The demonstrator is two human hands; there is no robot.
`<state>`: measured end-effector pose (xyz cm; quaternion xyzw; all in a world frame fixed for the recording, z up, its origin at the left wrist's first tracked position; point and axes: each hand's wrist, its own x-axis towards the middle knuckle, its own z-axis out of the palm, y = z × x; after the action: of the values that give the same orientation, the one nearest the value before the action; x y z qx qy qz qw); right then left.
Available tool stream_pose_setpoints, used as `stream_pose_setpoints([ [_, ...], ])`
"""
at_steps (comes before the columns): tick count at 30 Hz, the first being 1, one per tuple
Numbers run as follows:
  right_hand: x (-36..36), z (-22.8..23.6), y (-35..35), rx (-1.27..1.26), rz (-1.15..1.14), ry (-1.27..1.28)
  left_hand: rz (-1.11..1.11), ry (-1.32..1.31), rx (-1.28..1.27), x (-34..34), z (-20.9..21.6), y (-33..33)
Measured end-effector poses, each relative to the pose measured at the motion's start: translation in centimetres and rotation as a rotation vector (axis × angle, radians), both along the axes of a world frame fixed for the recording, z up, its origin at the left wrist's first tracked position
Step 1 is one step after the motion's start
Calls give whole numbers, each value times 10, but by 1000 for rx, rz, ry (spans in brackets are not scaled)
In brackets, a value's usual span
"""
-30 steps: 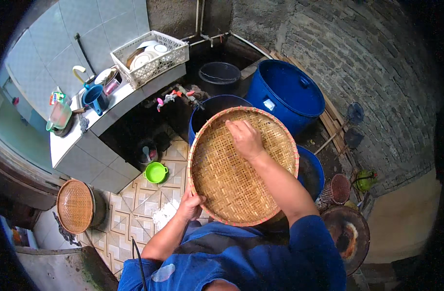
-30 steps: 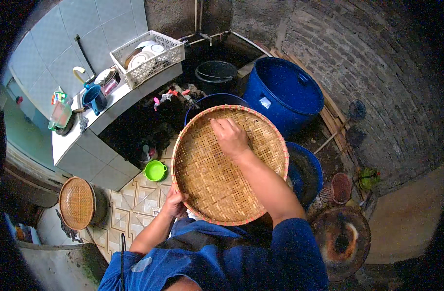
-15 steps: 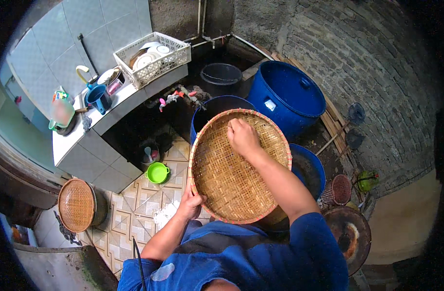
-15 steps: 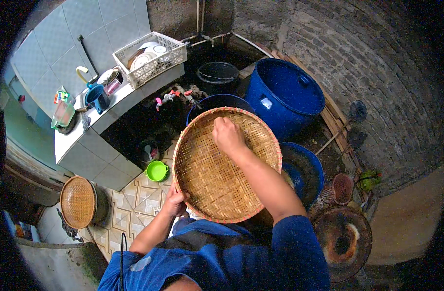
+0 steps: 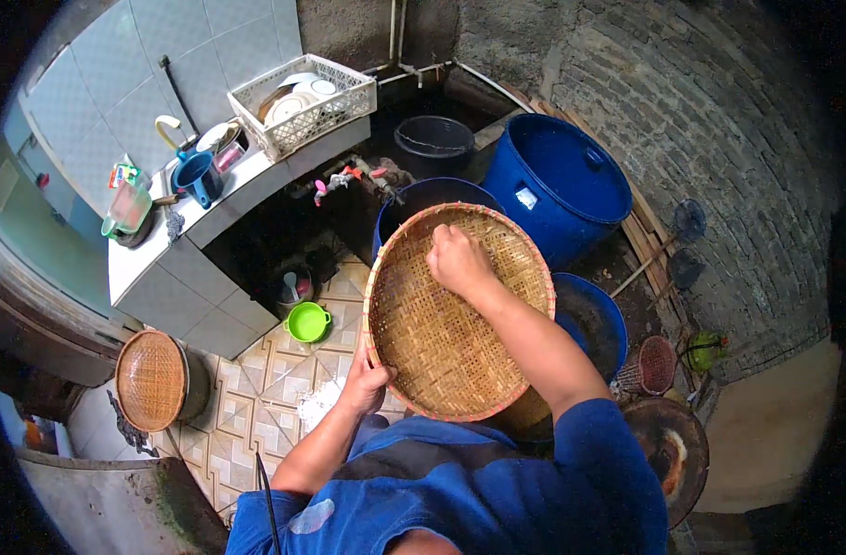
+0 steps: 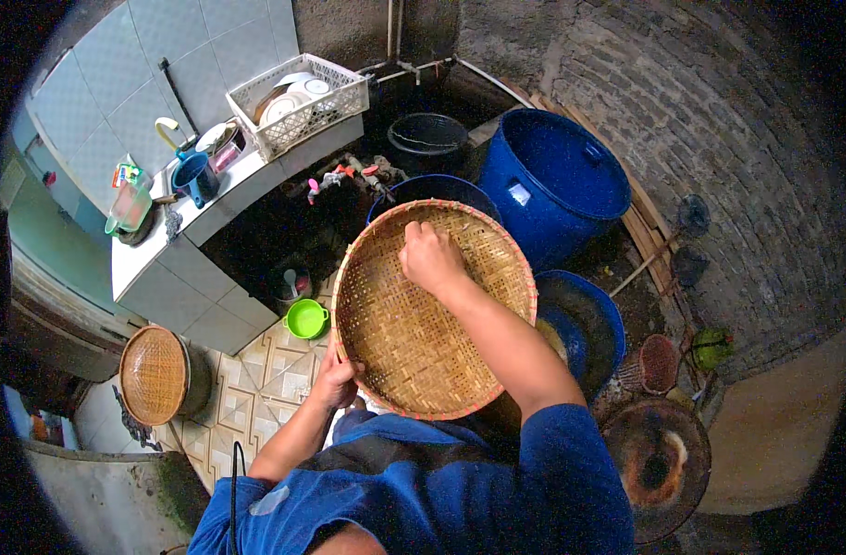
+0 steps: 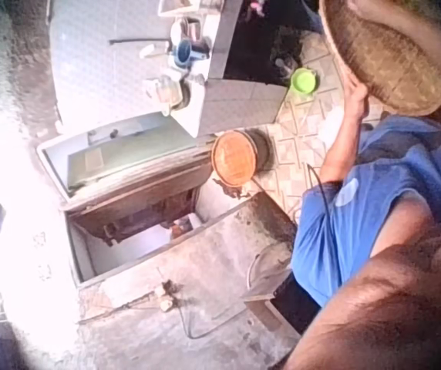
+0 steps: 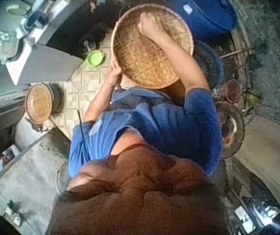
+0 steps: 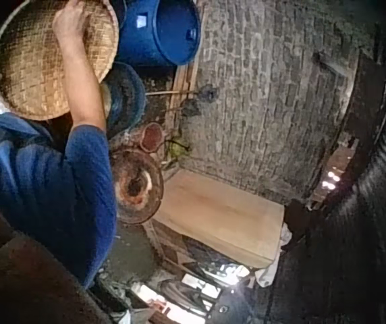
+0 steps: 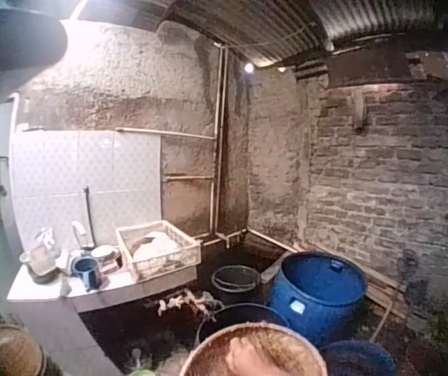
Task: The person empties a large blue barrel, rinses a bamboo sieve with water from a scoop, and then scrubs a green plastic bowl with a scouring pad before rinsing it.
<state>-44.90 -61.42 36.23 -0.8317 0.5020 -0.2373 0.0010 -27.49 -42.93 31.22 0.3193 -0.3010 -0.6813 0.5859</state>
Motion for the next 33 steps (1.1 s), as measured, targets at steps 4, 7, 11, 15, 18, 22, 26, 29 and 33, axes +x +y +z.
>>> stream_pose_setpoints([
  [4, -3, -13, -2, 5, -3, 16, 16, -5, 33, 0, -4, 1],
  [7, -11, -24, -1, 71, 18, -81, 103, -16, 56, -5, -4, -1],
  [11, -43, -7, 28, 320, 155, -541, 186, -60, 118, 15, -25, -2],
  [15, -125, 29, 80, 773, -18, -1238, 240, 16, 184, 64, -45, 7],
  [18, -203, 20, 117, 764, -42, -1548, 407, -9, 220, 93, -43, 16],
  [22, -278, -41, 162, 788, -11, -1847, 592, 17, 314, 151, -80, 31],
  [26, -342, -259, 223, 627, -831, -111, 638, -41, 198, 166, -89, 2],
  [29, -275, -292, 235, 730, -1166, -311, 686, -81, 231, 178, -77, 7],
  [33, -286, -344, 259, 943, -1166, -433, 809, -50, 225, 162, -54, -8],
])
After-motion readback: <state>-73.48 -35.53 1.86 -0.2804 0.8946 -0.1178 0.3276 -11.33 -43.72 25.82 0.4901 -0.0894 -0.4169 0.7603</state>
